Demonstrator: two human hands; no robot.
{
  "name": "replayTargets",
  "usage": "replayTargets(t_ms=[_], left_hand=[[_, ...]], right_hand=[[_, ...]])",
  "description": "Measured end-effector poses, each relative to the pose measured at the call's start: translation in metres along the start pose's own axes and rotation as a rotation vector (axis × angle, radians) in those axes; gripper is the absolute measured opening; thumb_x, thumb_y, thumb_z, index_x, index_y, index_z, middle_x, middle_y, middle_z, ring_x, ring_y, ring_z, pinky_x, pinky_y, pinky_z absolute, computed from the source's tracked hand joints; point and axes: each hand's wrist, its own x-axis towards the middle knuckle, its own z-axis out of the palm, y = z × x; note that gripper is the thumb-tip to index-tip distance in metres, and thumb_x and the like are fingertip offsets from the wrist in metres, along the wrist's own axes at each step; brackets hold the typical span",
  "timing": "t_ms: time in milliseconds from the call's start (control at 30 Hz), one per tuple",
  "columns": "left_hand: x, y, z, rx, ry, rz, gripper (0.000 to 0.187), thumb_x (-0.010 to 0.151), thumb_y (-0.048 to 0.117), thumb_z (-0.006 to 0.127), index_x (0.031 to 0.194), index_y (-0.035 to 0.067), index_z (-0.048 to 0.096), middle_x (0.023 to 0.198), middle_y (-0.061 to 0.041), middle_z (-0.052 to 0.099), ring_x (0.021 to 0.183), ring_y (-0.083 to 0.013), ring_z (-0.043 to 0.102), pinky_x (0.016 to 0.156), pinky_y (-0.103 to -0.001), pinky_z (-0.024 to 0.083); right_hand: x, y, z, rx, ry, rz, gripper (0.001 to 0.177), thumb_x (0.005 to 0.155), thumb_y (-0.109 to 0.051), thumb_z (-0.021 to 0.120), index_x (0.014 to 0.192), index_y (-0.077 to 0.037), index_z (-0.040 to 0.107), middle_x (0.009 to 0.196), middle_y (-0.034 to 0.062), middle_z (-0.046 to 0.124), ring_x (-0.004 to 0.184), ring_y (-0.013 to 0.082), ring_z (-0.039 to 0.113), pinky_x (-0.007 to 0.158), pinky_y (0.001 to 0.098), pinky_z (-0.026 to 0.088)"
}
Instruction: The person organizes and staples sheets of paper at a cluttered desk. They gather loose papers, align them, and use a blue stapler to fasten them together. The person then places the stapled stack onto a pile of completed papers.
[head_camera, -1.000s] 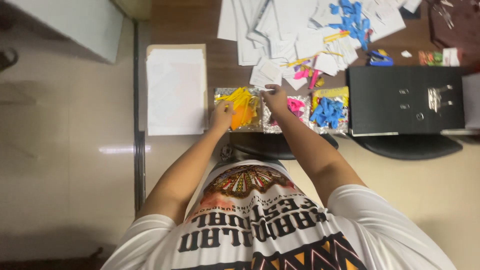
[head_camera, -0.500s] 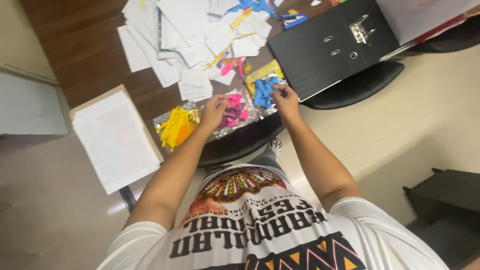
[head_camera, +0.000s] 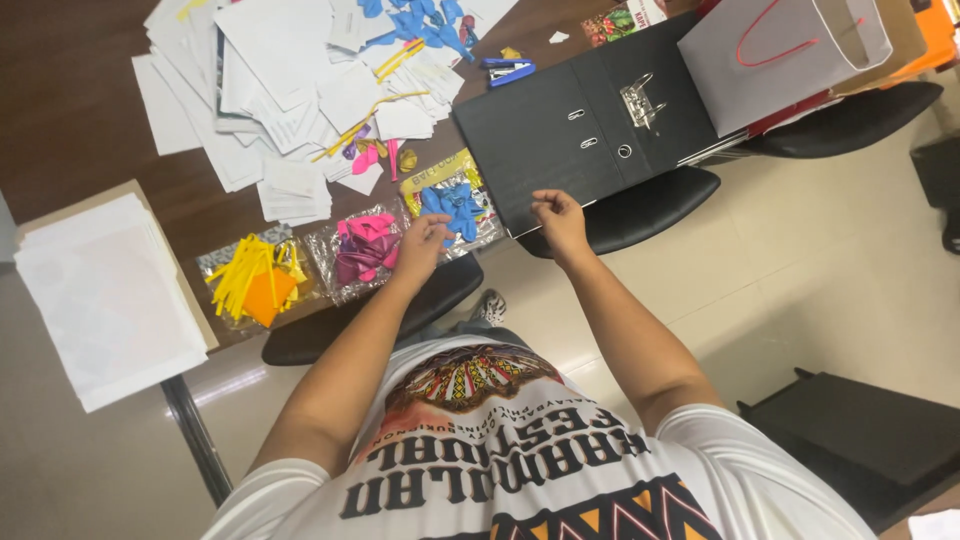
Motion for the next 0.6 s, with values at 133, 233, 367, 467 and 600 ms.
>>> replayTargets(t_ms=[133, 233, 367, 467, 600], left_hand=[[0.0, 0.007, 0.013, 0.051, 0.071, -0.176, 0.024, 0.105, 0.013, 0.056, 0.125, 0.004, 0.063, 0.099, -0.008, 0.071, 0.078, -0.0147, 0.061, 0.069, -0.026, 0.05], [0.002, -0.002, -0.001, 0.026, 0.056, -0.063, 0.023, 0.104, 0.013, 0.055, 0.123, 0.002, 0.063, 0.104, -0.008, 0.07, 0.095, -0.0135, 0.069, 0.073, -0.026, 0.056], [0.01, 0.003, -0.029, 0.016, 0.099, -0.038, 0.023, 0.104, 0.012, 0.056, 0.123, 0.002, 0.063, 0.103, -0.007, 0.07, 0.094, -0.0129, 0.069, 0.073, -0.026, 0.055], [0.011, 0.0, -0.05, -0.004, 0.158, -0.055, 0.022, 0.104, 0.012, 0.056, 0.123, 0.002, 0.062, 0.103, -0.007, 0.071, 0.088, -0.0115, 0.066, 0.071, -0.025, 0.054], [0.017, -0.018, -0.084, -0.048, 0.18, -0.067, 0.022, 0.107, 0.011, 0.056, 0.125, 0.003, 0.064, 0.101, -0.009, 0.071, 0.081, -0.01, 0.061, 0.071, -0.023, 0.051]], right_hand=[[0.02, 0.006, -0.002, 0.004, -0.077, 0.002, 0.024, 0.093, -0.002, 0.065, 0.117, -0.002, 0.065, 0.084, -0.0001, 0.065, 0.068, 0.0056, 0.057, 0.057, 0.0198, 0.044], [0.029, 0.013, 0.013, 0.025, -0.124, -0.001, 0.024, 0.093, -0.001, 0.065, 0.117, -0.001, 0.064, 0.083, 0.0005, 0.064, 0.067, 0.0064, 0.056, 0.058, 0.0206, 0.045], [0.031, 0.001, 0.042, -0.051, -0.141, 0.038, 0.024, 0.093, -0.003, 0.064, 0.116, -0.001, 0.065, 0.083, 0.0002, 0.064, 0.068, 0.0062, 0.057, 0.059, 0.0206, 0.045], [0.033, -0.007, 0.062, -0.105, -0.192, 0.063, 0.023, 0.093, -0.003, 0.063, 0.116, 0.0, 0.066, 0.086, 0.001, 0.067, 0.071, 0.0065, 0.059, 0.062, 0.0208, 0.047], [0.06, 0.006, 0.084, -0.153, -0.27, 0.027, 0.024, 0.093, -0.003, 0.06, 0.116, 0.0, 0.067, 0.091, 0.0044, 0.073, 0.075, 0.009, 0.063, 0.067, 0.0222, 0.051]])
